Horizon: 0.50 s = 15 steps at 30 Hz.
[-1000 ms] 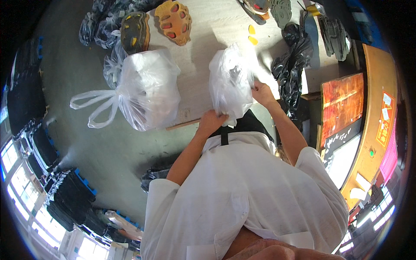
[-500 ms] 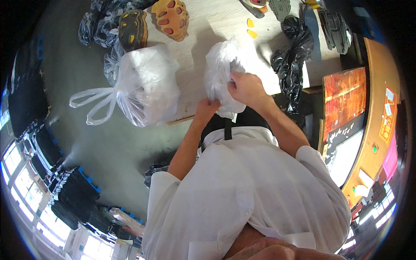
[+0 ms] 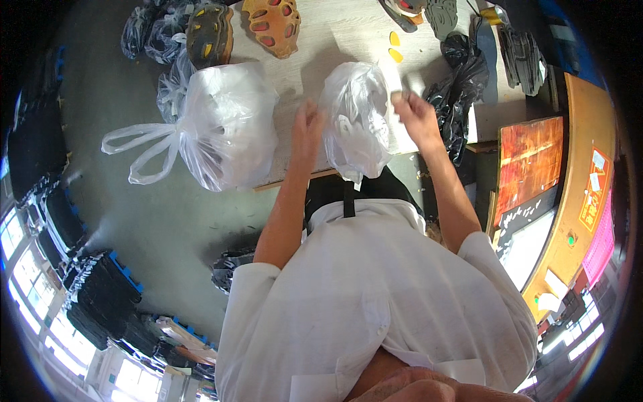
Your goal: The person uses a wooden cookie-cutter-like tool to press shapes into a white sheet on a workbench, then removes the cut pieces and places them into plastic bags. The person ties the bags and sets them aside, repeating the cutting and bagging cycle.
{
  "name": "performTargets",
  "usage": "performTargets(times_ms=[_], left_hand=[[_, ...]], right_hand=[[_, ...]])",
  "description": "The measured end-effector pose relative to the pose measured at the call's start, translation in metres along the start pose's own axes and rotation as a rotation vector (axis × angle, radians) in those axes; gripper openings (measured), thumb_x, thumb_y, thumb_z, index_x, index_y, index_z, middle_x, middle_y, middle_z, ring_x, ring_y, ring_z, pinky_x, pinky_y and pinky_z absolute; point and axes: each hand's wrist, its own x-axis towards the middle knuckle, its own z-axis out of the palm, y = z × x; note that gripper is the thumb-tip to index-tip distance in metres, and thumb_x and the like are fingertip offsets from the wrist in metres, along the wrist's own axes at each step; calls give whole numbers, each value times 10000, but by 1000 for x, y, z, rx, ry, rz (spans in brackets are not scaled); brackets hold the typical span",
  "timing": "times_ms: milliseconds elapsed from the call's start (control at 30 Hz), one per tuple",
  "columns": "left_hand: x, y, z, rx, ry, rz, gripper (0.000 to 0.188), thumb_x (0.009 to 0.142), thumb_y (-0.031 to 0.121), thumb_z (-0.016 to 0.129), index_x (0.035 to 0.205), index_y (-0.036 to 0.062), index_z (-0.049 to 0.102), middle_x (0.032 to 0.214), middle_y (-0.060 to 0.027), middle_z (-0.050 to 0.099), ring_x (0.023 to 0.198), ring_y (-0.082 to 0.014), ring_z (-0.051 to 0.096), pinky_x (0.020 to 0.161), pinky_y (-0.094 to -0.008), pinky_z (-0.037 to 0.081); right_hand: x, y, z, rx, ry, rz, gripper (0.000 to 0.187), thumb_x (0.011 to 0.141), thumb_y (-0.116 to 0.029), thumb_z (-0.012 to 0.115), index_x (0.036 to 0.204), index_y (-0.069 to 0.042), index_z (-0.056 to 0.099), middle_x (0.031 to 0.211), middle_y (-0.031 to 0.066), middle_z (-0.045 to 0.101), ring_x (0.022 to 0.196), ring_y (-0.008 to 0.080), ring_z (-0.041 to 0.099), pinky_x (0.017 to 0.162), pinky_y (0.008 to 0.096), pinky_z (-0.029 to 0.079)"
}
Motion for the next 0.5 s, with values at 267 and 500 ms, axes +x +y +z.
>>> performTargets(times_ms=[267,500], left_hand=[[73,32,33,83,30,-236,384,925,327,662,966,-55,665,827,-111,689,697,-219,629,653,-375,509],[70,12,25,157,247,-229,361,935,329,650,850,-21,650,739,-86,642,630,-189,603,563,-356,467]], right_hand=[[121,20,29,418,-93,111,530,910,-347,731,1234,66,652,1073,105,717,910,195,664,831,338,534],[80,-22,20,81,196,-33,399,920,-357,734,1048,20,724,890,63,714,772,122,627,710,273,505]])
